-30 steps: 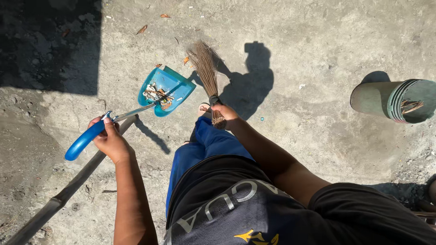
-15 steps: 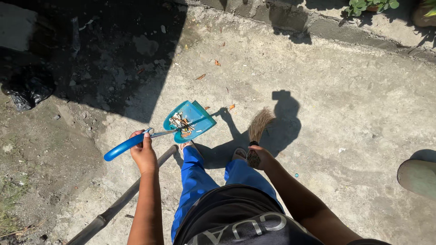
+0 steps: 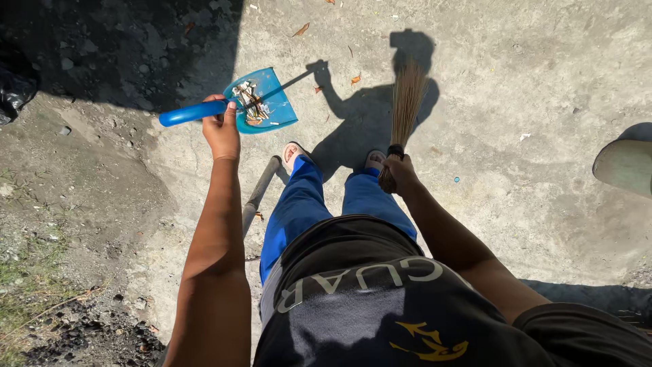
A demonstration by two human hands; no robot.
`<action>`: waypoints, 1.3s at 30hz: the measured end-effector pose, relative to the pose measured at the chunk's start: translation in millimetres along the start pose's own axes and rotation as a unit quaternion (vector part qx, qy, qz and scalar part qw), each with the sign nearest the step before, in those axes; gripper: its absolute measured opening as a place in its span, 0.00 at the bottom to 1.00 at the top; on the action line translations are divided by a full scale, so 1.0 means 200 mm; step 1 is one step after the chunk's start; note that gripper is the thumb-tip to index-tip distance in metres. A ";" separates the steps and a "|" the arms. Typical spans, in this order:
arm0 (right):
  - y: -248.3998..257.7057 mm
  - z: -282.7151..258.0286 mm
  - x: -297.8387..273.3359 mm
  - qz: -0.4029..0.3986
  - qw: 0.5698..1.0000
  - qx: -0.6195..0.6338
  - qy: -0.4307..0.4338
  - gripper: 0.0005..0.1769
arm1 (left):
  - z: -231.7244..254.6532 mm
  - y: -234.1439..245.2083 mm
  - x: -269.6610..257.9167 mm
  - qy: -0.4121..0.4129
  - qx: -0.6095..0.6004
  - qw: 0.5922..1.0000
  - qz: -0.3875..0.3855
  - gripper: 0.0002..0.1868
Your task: The person sweeps debris from the ground into a dustpan using a broom and empties the collected trash into a bucket.
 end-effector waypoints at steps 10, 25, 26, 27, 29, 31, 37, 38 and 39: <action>-0.46 0.04 -0.20 -0.182 0.963 -0.149 -0.131 0.22 | -0.03 -0.07 0.36 0.041 0.035 0.998 -0.011 0.13; -0.42 0.14 -0.29 -0.117 0.968 -0.064 -0.215 0.21 | -0.05 -0.02 0.27 0.050 0.032 0.998 -0.016 0.14; -0.47 0.14 -0.29 -0.117 0.968 -0.063 -0.211 0.21 | -0.06 -0.01 0.27 0.042 0.021 0.999 -0.020 0.14; -0.54 0.14 -0.30 -0.175 0.961 -0.055 -0.208 0.21 | -0.06 0.00 0.26 0.039 0.019 0.999 -0.020 0.14; -0.59 0.08 -0.36 -0.232 0.951 -0.048 -0.200 0.21 | -0.08 0.02 0.25 0.048 -0.003 0.999 -0.025 0.14; -0.60 -0.01 -0.44 -0.241 0.957 -0.029 -0.159 0.22 | -0.06 0.02 0.24 0.035 -0.018 0.999 -0.021 0.14; -0.30 -0.17 -0.48 -0.164 0.981 -0.102 -0.029 0.35 | 0.07 0.07 0.29 0.055 -0.015 0.998 0.009 0.13; -0.24 -0.19 -0.41 -0.125 0.985 -0.123 -0.008 0.36 | 0.10 0.08 0.34 0.048 -0.021 0.998 0.022 0.13; -0.19 -0.21 -0.33 -0.085 0.986 -0.142 0.013 0.37 | 0.12 0.11 0.37 0.039 -0.025 0.999 0.019 0.13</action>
Point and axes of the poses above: each hand's wrist, its own x-axis towards the middle knuckle, its own y-axis out of the back of the hand, z = x × y, the point moved 2 cm from there along x, towards the middle knuckle, and after that the axes turned 5 degrees about x, right-handed, at the moved point
